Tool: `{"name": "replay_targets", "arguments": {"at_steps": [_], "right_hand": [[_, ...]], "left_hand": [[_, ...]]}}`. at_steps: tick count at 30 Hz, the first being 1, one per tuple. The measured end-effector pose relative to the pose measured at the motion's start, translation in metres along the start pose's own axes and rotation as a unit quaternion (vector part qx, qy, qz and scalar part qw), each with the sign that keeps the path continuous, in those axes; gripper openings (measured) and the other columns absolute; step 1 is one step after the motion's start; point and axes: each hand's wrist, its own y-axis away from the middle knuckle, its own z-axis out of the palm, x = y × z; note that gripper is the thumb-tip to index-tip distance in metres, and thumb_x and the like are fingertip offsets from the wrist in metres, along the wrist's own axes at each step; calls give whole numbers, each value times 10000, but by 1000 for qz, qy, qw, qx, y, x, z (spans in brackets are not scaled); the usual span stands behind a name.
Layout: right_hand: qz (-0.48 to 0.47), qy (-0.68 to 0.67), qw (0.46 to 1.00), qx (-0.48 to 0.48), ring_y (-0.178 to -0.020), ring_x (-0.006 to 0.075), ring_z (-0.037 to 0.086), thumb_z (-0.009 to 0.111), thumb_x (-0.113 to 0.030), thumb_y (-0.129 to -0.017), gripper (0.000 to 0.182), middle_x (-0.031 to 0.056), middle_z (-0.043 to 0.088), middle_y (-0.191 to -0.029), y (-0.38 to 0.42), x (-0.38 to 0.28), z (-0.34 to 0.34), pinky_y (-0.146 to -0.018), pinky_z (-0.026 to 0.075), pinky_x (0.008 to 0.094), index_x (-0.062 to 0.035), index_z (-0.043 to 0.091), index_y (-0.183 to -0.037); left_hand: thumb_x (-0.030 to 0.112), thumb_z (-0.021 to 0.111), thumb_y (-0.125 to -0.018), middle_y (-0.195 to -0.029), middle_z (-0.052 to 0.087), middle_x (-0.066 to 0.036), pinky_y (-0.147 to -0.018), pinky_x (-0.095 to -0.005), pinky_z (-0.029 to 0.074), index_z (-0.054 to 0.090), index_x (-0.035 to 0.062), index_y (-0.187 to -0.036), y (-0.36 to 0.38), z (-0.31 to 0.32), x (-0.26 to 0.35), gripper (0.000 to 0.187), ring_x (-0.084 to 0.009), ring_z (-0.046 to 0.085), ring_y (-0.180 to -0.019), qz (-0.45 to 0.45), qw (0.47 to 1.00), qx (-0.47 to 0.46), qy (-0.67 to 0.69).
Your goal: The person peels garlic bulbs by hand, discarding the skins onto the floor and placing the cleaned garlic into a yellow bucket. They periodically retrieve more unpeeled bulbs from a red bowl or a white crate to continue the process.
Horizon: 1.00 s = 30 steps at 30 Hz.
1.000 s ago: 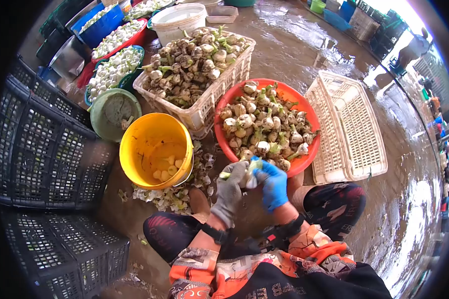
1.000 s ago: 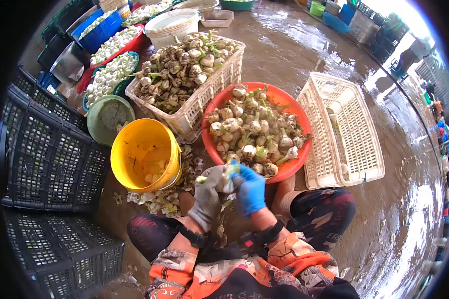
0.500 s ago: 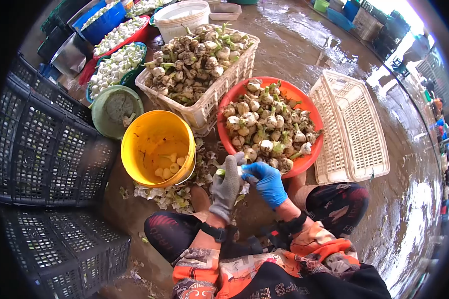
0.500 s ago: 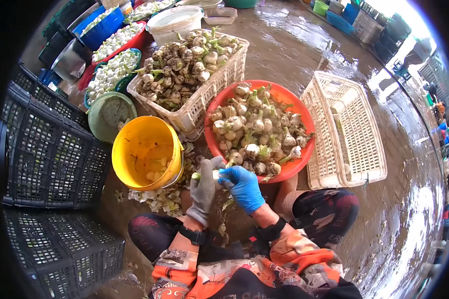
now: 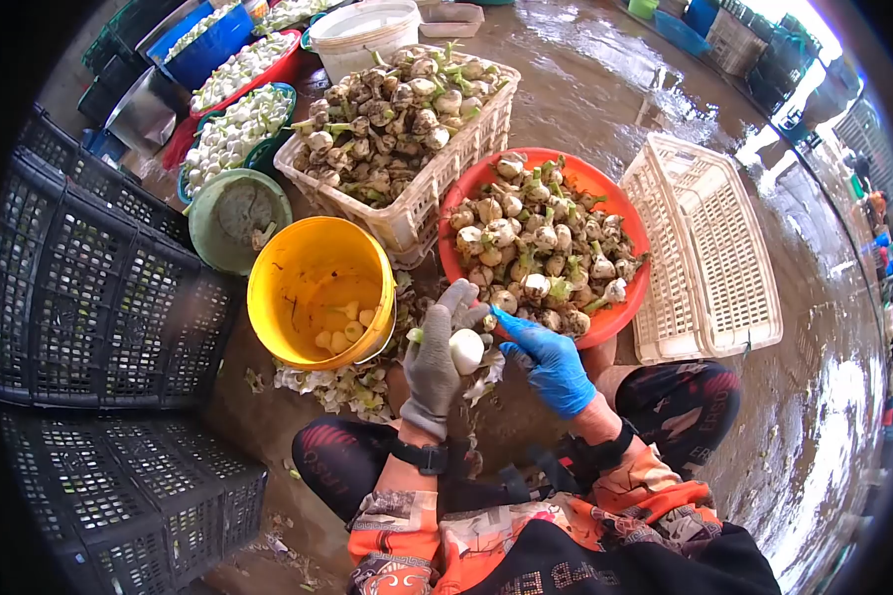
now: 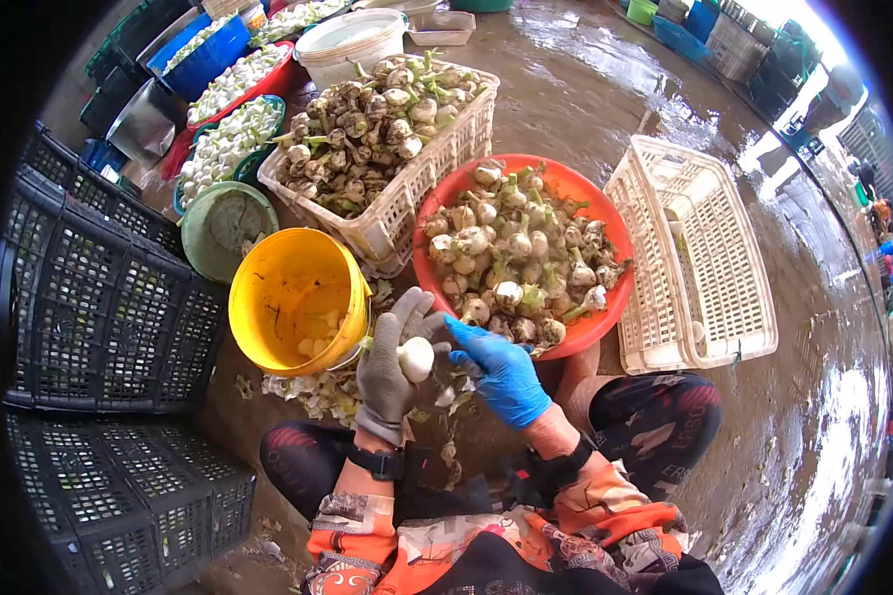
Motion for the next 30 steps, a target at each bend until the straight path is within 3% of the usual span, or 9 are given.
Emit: {"name": "replay_targets", "arguments": {"at_steps": [1,6,9,10,14,20,26,28,30], "right_hand": [[67,-101,993,-18,-823,350,612,600,-143,-882,413,196,619,-881,-1,-6,2,-711,494,389,-70,528,-1282],[12,-49,997,-62,-715,370,610,616,-129,-856,195,169,629,-783,-3,-11,3,-616,483,410,-89,644,-1045],[28,-52,994,-87,-695,382,598,612,-143,-852,98,171,614,-740,-2,-20,-8,-596,475,426,-85,651,-922],[2,-10,998,-65,-680,373,606,610,-113,-818,49,157,614,-715,1,-16,-4,-584,473,429,-88,639,-849],[-6,89,986,-144,-679,356,616,609,-34,-762,160,139,628,-717,0,-27,-17,-576,476,405,-94,650,-905],[16,108,983,-148,-635,360,614,622,-101,-711,58,137,616,-658,7,-31,-18,-569,473,463,-111,641,-765],[41,33,990,-128,-637,372,598,616,-39,-747,143,155,610,-683,10,-29,-27,-565,471,423,-83,657,-877],[26,20,998,-59,-666,354,622,593,-71,-743,139,140,628,-696,13,-31,-22,-580,481,444,-102,638,-871],[10,48,996,-76,-667,353,622,586,-61,-747,138,141,627,-699,15,-28,-20,-576,480,439,-95,623,-876]], "left_hand": [[395,390,-1006,-1351,491,-159,-961,-369,460,427,-17,-1366,1,-1,0,548,-258,543,-1160,15,997,17,-74],[321,406,-1010,-1239,589,-146,-855,-288,472,499,-51,-1299,1,0,4,480,-165,586,-1018,99,960,-47,-258],[383,437,-994,-1288,555,-146,-918,-316,442,490,-43,-1311,8,2,13,533,-180,558,-1081,33,948,-87,-304],[374,460,-986,-1271,568,-160,-856,-305,466,517,-57,-1277,5,0,11,523,-160,589,-982,109,902,-116,-401],[363,467,-984,-1278,563,-175,-776,-276,474,527,-66,-1262,1,-5,8,515,-120,585,-882,137,894,-160,-396],[368,466,-979,-1202,615,-167,-727,-246,485,514,-63,-1276,5,-1,17,525,-103,598,-830,3,903,-186,-388],[359,468,-978,-1112,655,-161,-638,-245,485,508,-41,-1294,5,1,5,511,-81,588,-689,42,921,-171,-348],[354,458,-981,-1085,665,-158,-642,-249,488,503,-39,-1298,2,0,0,507,-83,590,-682,131,893,-187,-388],[358,456,-983,-1087,663,-156,-662,-250,490,500,-43,-1298,7,6,5,512,-88,597,-717,97,892,-184,-401]]}}
